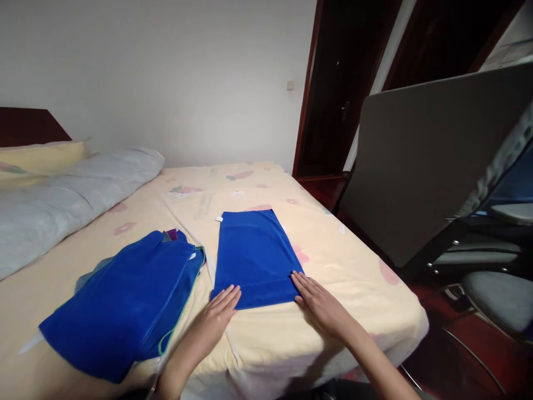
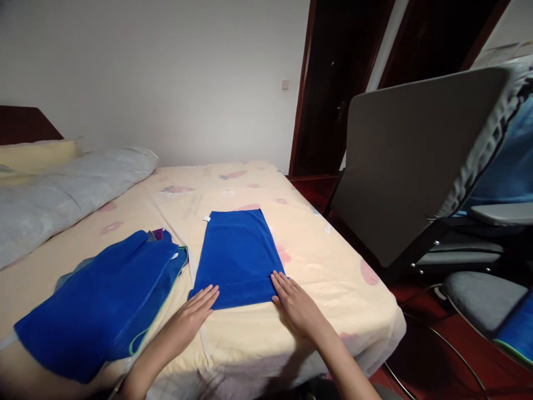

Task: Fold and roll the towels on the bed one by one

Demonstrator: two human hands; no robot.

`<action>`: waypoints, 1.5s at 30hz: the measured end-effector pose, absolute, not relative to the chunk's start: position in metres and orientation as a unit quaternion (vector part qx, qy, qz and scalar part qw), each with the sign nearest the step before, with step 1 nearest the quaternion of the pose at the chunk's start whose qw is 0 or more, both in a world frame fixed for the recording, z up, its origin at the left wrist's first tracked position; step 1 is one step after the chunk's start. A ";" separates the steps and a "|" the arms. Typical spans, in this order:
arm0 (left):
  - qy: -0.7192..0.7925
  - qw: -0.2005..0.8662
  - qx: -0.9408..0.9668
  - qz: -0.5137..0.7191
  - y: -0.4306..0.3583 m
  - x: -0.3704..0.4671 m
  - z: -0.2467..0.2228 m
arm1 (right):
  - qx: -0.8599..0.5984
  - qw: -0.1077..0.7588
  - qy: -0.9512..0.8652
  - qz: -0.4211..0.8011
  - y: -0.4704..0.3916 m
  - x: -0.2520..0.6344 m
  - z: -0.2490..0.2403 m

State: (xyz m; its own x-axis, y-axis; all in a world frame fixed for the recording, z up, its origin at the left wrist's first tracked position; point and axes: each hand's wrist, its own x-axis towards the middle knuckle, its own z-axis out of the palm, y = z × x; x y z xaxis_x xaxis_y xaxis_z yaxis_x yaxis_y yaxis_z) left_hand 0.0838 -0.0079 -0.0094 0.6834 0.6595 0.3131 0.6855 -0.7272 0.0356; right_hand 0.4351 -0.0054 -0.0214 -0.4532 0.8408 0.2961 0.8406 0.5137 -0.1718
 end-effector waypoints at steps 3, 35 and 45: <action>-0.380 0.048 -0.908 -0.166 -0.010 0.073 -0.004 | -0.493 0.178 -0.852 -0.009 -0.007 0.445 -0.013; -0.656 -0.278 -0.595 -0.373 0.059 0.060 -0.005 | -0.654 0.420 -0.500 0.382 0.081 0.453 -0.021; -0.602 -0.405 -0.518 -0.453 0.056 0.071 0.004 | -0.615 0.482 -0.450 0.432 0.073 0.438 -0.005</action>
State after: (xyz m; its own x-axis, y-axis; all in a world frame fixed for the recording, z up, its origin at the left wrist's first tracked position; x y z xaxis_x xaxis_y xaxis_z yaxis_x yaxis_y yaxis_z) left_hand 0.0709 0.0559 0.0035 -0.1347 0.9907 -0.0182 0.2561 0.0526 0.9652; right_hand 0.4379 0.0731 -0.0052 0.2219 0.9701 -0.0980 0.1377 -0.1306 -0.9818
